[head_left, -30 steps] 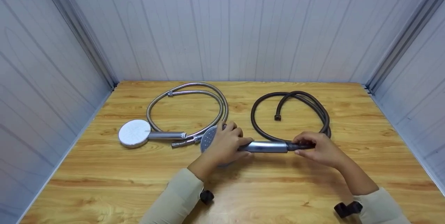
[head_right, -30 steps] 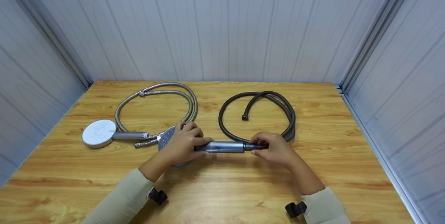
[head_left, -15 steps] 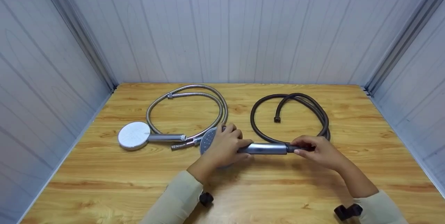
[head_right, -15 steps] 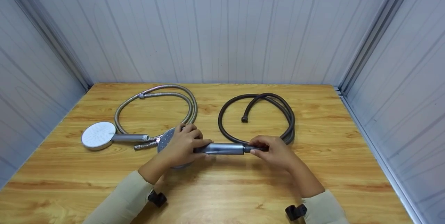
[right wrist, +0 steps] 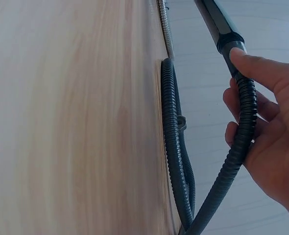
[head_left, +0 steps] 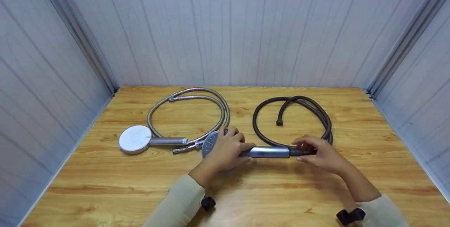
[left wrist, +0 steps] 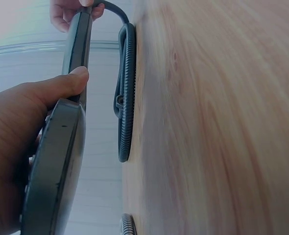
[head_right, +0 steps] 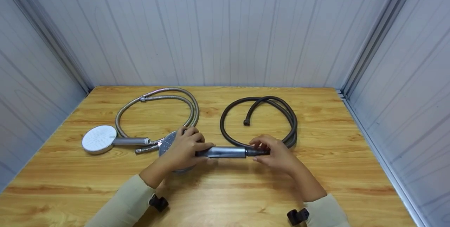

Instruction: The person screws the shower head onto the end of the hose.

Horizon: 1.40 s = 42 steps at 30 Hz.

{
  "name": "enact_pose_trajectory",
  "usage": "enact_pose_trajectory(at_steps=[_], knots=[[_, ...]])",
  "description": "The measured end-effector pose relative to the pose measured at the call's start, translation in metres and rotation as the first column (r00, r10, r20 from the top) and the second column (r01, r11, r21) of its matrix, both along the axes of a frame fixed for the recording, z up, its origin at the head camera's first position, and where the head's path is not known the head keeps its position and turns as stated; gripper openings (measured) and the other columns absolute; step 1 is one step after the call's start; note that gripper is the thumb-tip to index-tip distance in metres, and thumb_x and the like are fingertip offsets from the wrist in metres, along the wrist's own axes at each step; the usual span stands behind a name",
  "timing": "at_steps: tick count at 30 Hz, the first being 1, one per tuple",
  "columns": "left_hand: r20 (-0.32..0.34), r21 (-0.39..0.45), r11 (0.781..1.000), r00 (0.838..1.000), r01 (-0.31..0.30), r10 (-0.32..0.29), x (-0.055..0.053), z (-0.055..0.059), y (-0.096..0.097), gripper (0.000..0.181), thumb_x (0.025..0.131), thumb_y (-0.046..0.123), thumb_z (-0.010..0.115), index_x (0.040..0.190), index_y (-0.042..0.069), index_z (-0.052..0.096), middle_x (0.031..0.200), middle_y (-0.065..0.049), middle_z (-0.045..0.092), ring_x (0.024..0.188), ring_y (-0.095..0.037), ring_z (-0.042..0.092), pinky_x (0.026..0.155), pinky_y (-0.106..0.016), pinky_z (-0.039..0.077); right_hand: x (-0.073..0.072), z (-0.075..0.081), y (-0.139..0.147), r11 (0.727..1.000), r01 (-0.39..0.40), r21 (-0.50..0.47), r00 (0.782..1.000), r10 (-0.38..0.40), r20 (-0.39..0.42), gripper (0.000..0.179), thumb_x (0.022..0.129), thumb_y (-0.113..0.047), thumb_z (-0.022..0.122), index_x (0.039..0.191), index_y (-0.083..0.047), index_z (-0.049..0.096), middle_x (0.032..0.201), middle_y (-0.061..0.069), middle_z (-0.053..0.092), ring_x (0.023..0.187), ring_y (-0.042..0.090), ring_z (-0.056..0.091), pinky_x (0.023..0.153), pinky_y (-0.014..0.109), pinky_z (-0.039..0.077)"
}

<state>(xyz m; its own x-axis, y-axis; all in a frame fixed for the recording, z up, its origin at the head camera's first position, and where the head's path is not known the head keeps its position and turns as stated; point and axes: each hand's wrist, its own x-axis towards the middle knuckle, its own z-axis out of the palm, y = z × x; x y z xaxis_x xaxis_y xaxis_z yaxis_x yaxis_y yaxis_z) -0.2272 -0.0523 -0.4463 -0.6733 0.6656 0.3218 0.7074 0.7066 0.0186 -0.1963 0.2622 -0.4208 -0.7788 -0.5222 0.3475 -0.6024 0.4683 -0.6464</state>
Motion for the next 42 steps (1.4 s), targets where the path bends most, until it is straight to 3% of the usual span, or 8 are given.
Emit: enact_pose_trajectory(at_steps=[10, 18, 24, 30, 35, 42], knots=[[-0.016, 0.012, 1.0, 1.0, 0.007, -0.007, 0.001, -0.002, -0.001, 0.042, 0.083, 0.052, 0.072, 0.12, 0.032, 0.071, 0.095, 0.001, 0.061, 0.094, -0.02, 0.045, 0.096, -0.063, 0.031, 0.001, 0.001, 0.0, 1.0, 0.019, 0.012, 0.999, -0.019, 0.034, 0.03, 0.081, 0.005, 0.075, 0.109, 0.001, 0.066, 0.096, 0.01, 0.068, 0.076, 0.015, 0.059, 0.063, 0.028, 0.049], [-0.012, -0.009, 1.0, 1.0, -0.005, 0.005, 0.0, -0.002, -0.002, 0.041, 0.084, 0.051, 0.071, 0.121, 0.033, 0.07, 0.097, 0.0, 0.062, 0.096, -0.021, 0.046, 0.095, -0.062, 0.032, -0.001, 0.001, 0.001, 1.0, -0.002, 0.002, 1.0, 0.002, 0.003, 0.018, 0.082, 0.004, 0.074, 0.099, -0.002, 0.069, 0.088, 0.008, 0.069, 0.07, 0.011, 0.057, 0.06, 0.027, 0.048], [-0.016, -0.007, 1.0, 1.0, -0.008, 0.008, -0.001, -0.001, -0.002, 0.041, 0.085, 0.052, 0.07, 0.121, 0.033, 0.07, 0.097, 0.0, 0.062, 0.096, -0.021, 0.045, 0.094, -0.06, 0.033, -0.013, -0.019, 0.011, 1.0, 0.01, 0.015, 1.0, -0.01, -0.005, 0.019, 0.086, 0.003, 0.071, 0.103, -0.003, 0.071, 0.089, 0.008, 0.07, 0.069, 0.009, 0.056, 0.059, 0.025, 0.047], [-0.017, -0.012, 1.0, 1.0, -0.01, 0.009, -0.001, -0.001, -0.002, 0.042, 0.084, 0.054, 0.069, 0.121, 0.033, 0.07, 0.097, 0.0, 0.062, 0.096, -0.021, 0.045, 0.093, -0.057, 0.034, -0.02, -0.029, 0.017, 0.999, 0.026, 0.024, 0.999, -0.027, 0.026, 0.018, 0.091, -0.009, 0.069, 0.109, -0.012, 0.07, 0.092, -0.001, 0.069, 0.069, 0.007, 0.054, 0.059, 0.024, 0.046], [-0.014, -0.004, 1.0, 1.0, -0.01, 0.01, -0.002, 0.0, -0.002, 0.041, 0.084, 0.053, 0.071, 0.12, 0.033, 0.071, 0.097, 0.001, 0.062, 0.097, -0.02, 0.045, 0.093, -0.057, 0.034, -0.022, -0.031, 0.015, 1.0, 0.025, -0.01, 1.0, -0.025, 0.0, 0.029, 0.082, -0.013, 0.079, 0.108, -0.016, 0.068, 0.096, -0.002, 0.063, 0.073, 0.012, 0.053, 0.061, 0.026, 0.045], [-0.012, 0.0, 1.0, 1.0, -0.007, 0.007, -0.002, 0.001, -0.002, 0.04, 0.085, 0.053, 0.069, 0.12, 0.033, 0.071, 0.096, 0.001, 0.061, 0.096, -0.021, 0.044, 0.09, -0.053, 0.033, -0.019, -0.029, 0.01, 1.0, 0.026, -0.012, 0.997, -0.026, -0.078, 0.039, 0.072, 0.006, 0.082, 0.104, -0.01, 0.066, 0.097, 0.005, 0.062, 0.075, 0.018, 0.055, 0.061, 0.027, 0.045]])
